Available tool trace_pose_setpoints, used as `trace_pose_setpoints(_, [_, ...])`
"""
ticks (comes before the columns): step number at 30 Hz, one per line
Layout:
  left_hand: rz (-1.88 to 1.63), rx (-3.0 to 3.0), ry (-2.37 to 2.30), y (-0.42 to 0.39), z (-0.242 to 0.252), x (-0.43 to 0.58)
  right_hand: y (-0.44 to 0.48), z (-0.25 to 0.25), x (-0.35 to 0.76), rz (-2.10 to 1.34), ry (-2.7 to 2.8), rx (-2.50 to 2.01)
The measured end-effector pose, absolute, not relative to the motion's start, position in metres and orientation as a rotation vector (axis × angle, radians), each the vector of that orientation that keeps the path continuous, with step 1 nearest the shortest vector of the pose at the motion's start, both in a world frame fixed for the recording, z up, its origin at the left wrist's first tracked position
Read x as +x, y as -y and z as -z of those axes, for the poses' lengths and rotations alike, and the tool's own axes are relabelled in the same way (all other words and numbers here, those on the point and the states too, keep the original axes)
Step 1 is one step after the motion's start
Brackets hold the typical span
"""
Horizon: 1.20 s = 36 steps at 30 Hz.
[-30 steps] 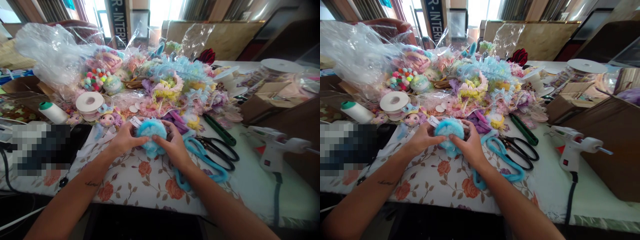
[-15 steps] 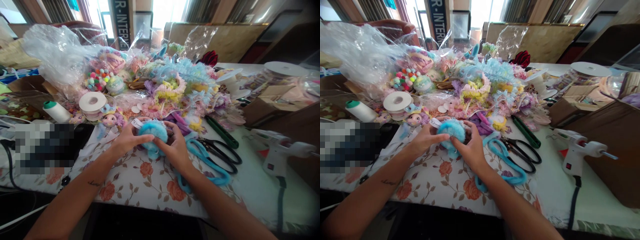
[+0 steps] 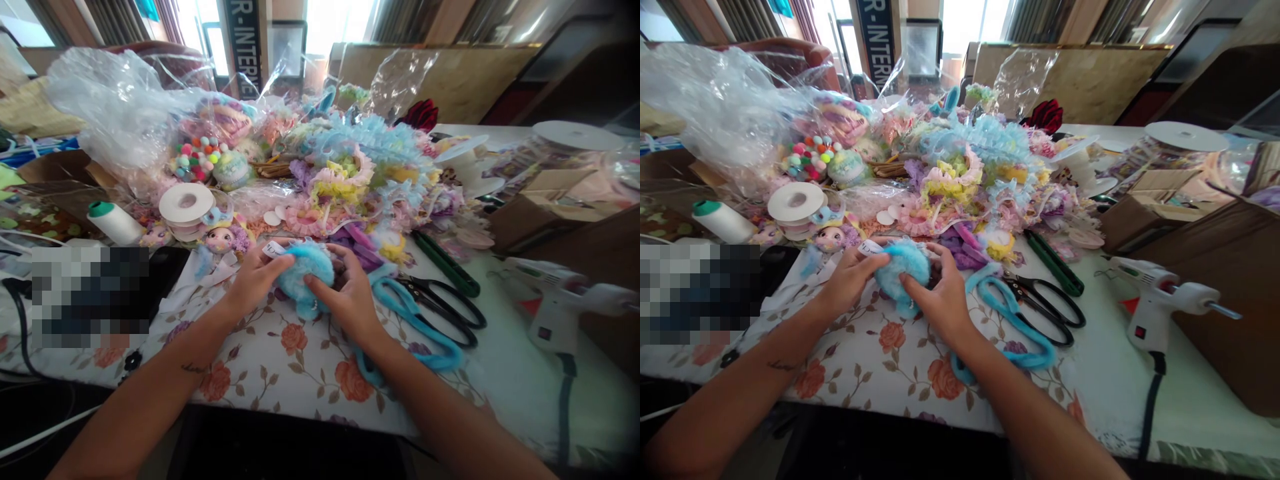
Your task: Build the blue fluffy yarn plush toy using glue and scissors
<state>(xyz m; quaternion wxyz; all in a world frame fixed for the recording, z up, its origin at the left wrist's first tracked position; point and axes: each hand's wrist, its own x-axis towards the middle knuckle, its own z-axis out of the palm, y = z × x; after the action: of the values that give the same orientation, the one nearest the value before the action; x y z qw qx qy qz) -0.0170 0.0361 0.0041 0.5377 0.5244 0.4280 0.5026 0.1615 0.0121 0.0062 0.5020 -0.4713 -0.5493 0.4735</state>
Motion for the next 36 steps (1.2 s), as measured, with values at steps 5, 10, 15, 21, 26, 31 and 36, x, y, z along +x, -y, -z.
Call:
trace_pose_setpoints(5, [-1.238,1.208,-1.047,-0.037,-0.002,-0.016,-0.013,-0.004,0.161,-1.132,1.315,-1.129])
trace_pose_setpoints(10, [-1.158,1.264,-1.043,-0.033,-0.009,-0.015,-0.012,-0.004,0.161,-1.143,1.326,-1.134])
trace_pose_setpoints(15, [-1.210,1.213,-1.010,-0.038,-0.002,-0.018,-0.012,-0.007,0.162,-1.150,1.279,-1.165])
trace_pose_setpoints(21, [-1.168,1.363,-1.083,-0.029,-0.018,-0.012,-0.012,-0.004,0.159,-1.140,1.315,-1.108])
trace_pose_setpoints(26, [-1.112,1.340,-1.018,-0.030,-0.018,-0.014,-0.013,-0.006,0.161,-1.179,1.241,-1.144])
trace_pose_setpoints(31, [-1.086,1.361,-0.927,-0.031,-0.013,-0.017,-0.013,-0.008,0.161,-1.186,1.242,-1.133])
trace_pose_setpoints(36, [-1.123,1.405,-0.961,-0.031,-0.012,-0.017,-0.012,-0.004,0.159,-1.167,1.274,-1.106])
